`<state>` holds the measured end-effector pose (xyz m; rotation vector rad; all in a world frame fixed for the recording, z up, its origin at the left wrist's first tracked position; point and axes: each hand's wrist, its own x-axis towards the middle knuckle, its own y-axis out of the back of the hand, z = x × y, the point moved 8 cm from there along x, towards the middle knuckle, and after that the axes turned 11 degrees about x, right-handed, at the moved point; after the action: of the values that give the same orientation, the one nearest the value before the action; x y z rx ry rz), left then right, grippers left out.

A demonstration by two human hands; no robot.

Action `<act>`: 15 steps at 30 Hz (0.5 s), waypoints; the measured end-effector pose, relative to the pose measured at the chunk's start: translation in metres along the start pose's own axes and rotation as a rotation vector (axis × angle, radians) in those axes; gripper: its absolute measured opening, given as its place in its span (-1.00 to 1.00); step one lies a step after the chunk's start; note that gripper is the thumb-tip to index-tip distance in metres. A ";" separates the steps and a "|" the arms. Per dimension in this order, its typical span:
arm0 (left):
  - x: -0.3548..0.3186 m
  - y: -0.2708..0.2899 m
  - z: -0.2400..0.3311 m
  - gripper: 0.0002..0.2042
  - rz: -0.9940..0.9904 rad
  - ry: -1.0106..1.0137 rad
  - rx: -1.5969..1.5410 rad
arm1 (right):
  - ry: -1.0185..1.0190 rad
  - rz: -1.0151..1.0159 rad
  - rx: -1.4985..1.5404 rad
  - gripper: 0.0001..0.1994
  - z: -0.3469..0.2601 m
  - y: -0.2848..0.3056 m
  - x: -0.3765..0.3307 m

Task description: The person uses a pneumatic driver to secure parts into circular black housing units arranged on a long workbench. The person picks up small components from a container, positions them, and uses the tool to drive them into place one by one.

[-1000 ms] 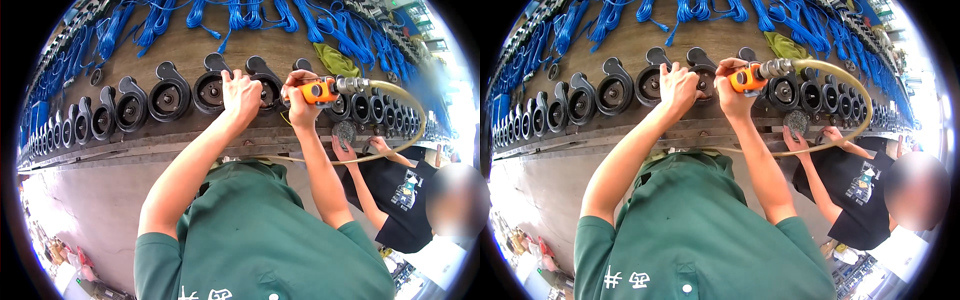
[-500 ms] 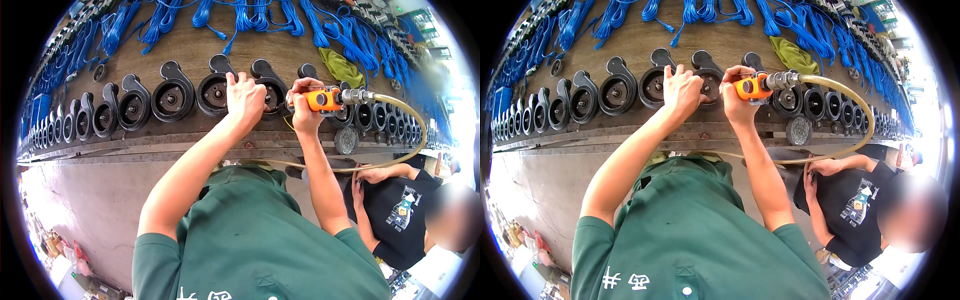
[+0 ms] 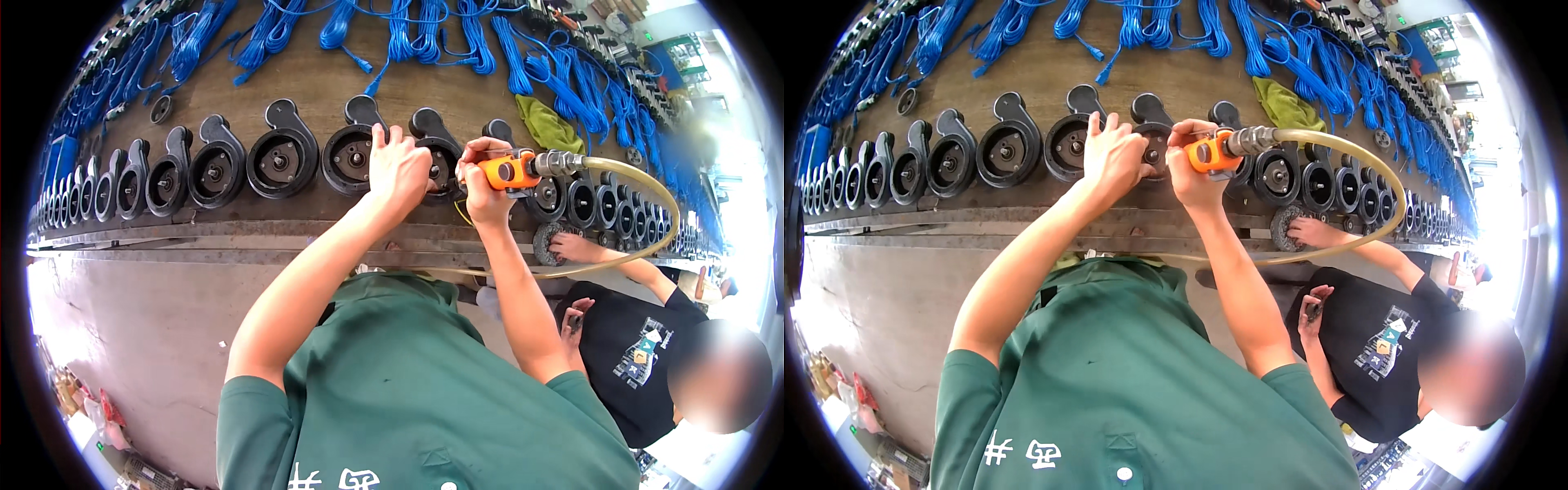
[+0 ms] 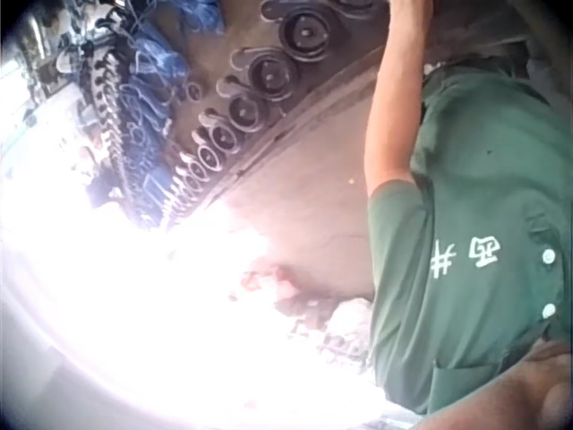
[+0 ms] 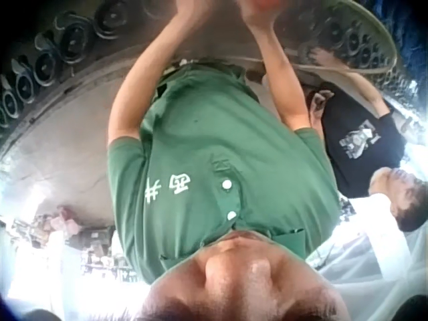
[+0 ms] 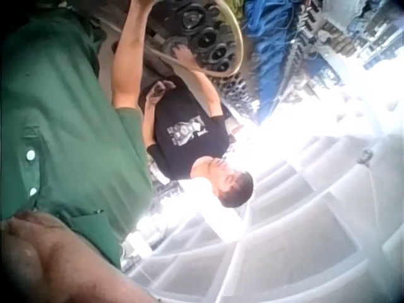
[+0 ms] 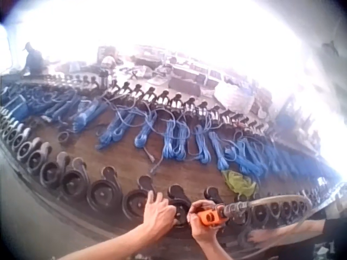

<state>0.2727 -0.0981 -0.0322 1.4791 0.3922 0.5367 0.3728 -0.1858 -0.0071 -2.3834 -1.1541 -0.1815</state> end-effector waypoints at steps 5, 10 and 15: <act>-0.069 0.033 0.002 -0.82 0.311 0.157 -0.388 | 0.068 0.042 0.084 -0.75 -0.021 0.004 0.007; -0.113 -0.045 0.006 -0.71 -0.211 0.499 -1.132 | 0.081 0.085 0.106 -0.77 -0.007 -0.002 0.030; -0.116 0.038 -0.036 -0.74 -0.033 0.560 -1.238 | 0.073 0.077 0.096 -0.77 -0.003 -0.002 0.031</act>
<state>0.1530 -0.1335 -0.0053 0.1149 0.3917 0.9358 0.3910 -0.1642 0.0064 -2.3127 -1.0131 -0.1815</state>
